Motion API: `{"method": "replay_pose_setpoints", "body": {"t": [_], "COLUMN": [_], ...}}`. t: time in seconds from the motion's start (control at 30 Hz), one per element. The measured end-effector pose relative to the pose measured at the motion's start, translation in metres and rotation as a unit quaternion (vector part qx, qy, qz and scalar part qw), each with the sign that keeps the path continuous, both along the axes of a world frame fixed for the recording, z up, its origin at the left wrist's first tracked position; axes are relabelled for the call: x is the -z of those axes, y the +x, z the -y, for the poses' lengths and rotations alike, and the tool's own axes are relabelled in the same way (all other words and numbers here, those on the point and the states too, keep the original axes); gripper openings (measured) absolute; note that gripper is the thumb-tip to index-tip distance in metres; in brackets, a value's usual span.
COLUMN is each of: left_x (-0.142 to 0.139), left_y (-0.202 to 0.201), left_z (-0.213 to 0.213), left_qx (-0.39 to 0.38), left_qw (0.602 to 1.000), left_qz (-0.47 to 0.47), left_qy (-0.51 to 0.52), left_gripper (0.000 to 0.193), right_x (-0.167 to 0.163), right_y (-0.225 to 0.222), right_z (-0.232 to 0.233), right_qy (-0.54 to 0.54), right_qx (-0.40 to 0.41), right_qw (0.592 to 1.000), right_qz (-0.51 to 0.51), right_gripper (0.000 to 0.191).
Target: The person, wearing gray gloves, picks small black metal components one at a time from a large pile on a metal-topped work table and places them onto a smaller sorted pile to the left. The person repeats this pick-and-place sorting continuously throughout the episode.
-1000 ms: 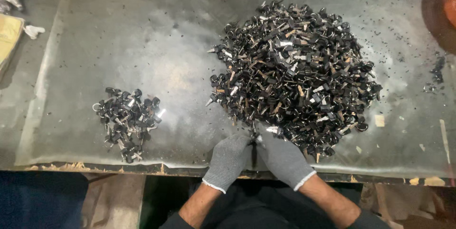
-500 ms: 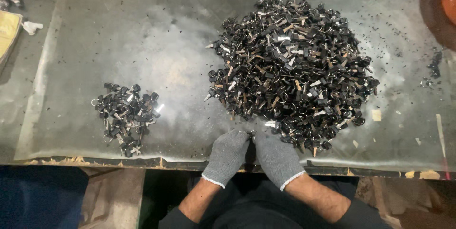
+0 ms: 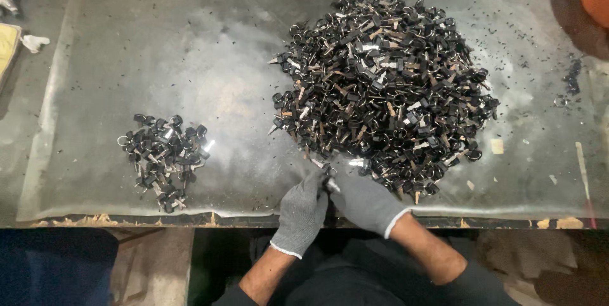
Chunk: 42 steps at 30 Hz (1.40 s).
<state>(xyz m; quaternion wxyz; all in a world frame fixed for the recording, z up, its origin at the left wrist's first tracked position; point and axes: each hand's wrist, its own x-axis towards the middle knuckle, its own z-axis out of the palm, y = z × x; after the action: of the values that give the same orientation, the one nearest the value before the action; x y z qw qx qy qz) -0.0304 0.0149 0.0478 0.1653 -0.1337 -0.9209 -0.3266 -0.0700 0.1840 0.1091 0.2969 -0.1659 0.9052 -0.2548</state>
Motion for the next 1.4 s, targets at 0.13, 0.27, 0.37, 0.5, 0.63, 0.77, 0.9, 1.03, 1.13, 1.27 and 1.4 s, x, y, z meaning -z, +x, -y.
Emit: {"method": "replay_pose_setpoints", "body": {"t": [0.13, 0.27, 0.37, 0.5, 0.63, 0.77, 0.9, 1.03, 1.13, 1.27, 1.4], "left_x": [-0.005, -0.007, -0.007, -0.009, -0.019, -0.036, -0.040, -0.032, -0.029, -0.030, -0.036], "left_y": [0.002, 0.006, 0.006, 0.005, 0.005, -0.001, -0.027, -0.056, -0.051, -0.029, -0.021], "left_z": [-0.002, -0.001, 0.000, -0.001, 0.009, 0.029, 0.011, -0.010, 0.002, 0.018, 0.013], "left_qx": [-0.024, -0.043, -0.044, -0.018, -0.026, -0.169, -0.105, -0.059, -0.029, -0.039, -0.066], "left_qw": [0.999, 0.997, 0.996, 0.999, 0.999, 0.983, 0.994, 0.998, 0.994, 0.999, 0.993], "left_qz": [-0.015, 0.024, 0.072, 0.032, 0.044, -0.044, 0.012, 0.020, 0.095, 0.020, 0.074], "left_qy": [-0.047, -0.058, -0.020, -0.001, -0.015, -0.056, 0.025, 0.001, -0.040, 0.023, 0.061], "left_gripper": [0.027, 0.011, 0.013, 0.008, 0.011, 0.014, 0.021, 0.029, 0.034, 0.051, 0.048], "right_x": [0.007, 0.023, 0.033, 0.033, 0.021, 0.018, 0.035, 0.050, 0.055, 0.056, 0.050], "right_y": [0.005, 0.032, 0.039, 0.032, 0.017, 0.015, 0.022, 0.029, 0.035, 0.040, 0.037], "right_z": [-0.005, -0.008, -0.009, -0.001, -0.007, -0.022, -0.021, -0.021, -0.026, -0.025, -0.020], "right_qy": [-0.051, 0.001, 0.021, 0.109, -0.019, -0.139, -0.134, -0.171, -0.164, -0.174, -0.185], "right_qx": [0.118, 0.085, 0.045, 0.014, 0.017, 0.063, 0.160, 0.156, 0.175, 0.223, 0.208], "right_qw": [0.988, 0.989, 0.982, 0.980, 0.998, 0.987, 0.977, 0.967, 0.966, 0.958, 0.957], "right_qz": [-0.090, -0.121, -0.184, -0.164, -0.051, -0.052, 0.039, -0.103, -0.099, -0.053, -0.083], "right_gripper": [0.051, 0.056, 0.035, 0.023, 0.036, 0.072, 0.047, 0.053, 0.052, 0.042, 0.043]}}
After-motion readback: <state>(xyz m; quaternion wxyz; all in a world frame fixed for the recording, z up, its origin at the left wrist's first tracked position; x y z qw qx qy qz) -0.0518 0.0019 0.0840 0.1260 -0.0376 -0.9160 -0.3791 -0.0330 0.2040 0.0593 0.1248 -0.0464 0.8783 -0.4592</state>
